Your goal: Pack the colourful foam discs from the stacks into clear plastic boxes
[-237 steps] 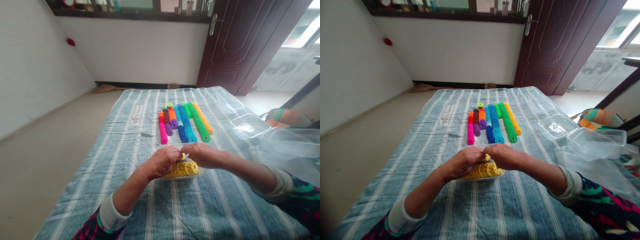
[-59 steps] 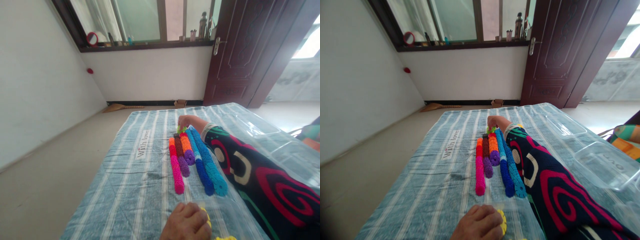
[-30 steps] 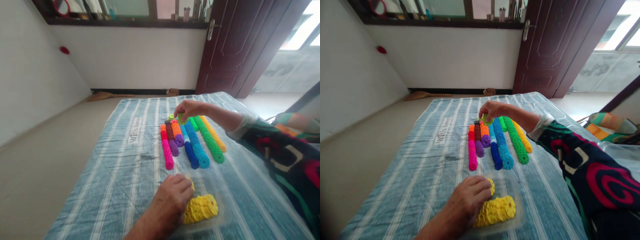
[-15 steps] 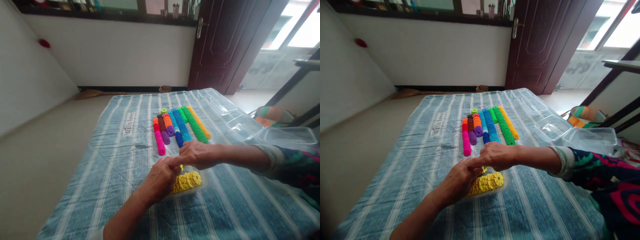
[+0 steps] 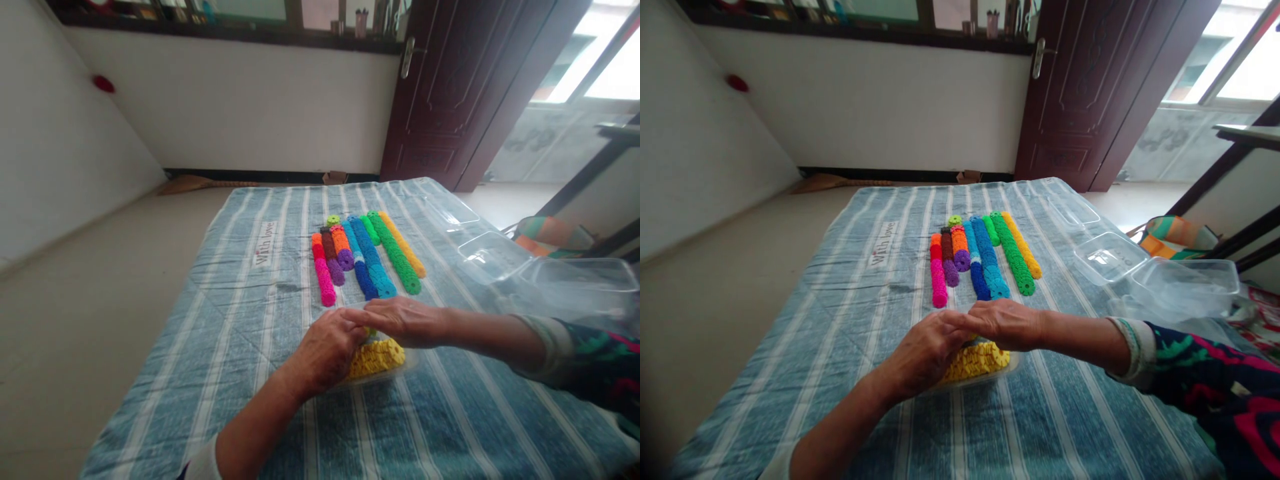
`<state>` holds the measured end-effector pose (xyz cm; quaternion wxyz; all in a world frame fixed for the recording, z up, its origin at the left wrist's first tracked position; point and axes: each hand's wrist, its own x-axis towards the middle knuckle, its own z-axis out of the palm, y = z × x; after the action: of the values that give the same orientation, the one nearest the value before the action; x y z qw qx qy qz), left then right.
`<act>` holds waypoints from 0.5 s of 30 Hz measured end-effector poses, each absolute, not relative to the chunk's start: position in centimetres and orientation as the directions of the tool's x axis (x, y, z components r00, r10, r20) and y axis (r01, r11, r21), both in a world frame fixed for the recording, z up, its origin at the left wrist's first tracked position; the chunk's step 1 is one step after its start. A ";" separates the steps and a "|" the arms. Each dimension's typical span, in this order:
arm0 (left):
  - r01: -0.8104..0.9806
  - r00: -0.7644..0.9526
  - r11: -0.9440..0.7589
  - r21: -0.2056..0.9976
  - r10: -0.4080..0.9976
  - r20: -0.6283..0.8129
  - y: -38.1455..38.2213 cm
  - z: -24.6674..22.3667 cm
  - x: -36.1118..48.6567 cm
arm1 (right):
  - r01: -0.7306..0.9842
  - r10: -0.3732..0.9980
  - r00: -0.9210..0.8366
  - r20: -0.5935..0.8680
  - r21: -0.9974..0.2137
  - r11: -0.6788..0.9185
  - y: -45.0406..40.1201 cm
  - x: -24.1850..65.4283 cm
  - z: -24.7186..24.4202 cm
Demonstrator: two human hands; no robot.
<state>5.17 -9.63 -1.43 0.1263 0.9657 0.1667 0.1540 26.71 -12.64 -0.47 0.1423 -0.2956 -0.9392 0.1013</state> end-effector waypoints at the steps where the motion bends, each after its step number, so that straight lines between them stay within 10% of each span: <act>1: 0.284 0.900 -0.919 0.274 0.354 0.254 -9.7 -1.4 5.2 | 0.526 0.588 -0.777 0.224 -0.284 0.802 -12.8 26.7 -0.6; 15: 0.251 0.903 -0.919 0.304 0.335 0.267 -9.6 -0.8 5.0 | 0.573 0.676 -0.636 0.371 -0.360 0.737 -13.9 26.7 -2.4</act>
<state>4.99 -9.65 -0.82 0.1321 0.9666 0.1516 0.1590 26.66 -13.94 -2.39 0.2471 -0.3475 -0.8985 0.1046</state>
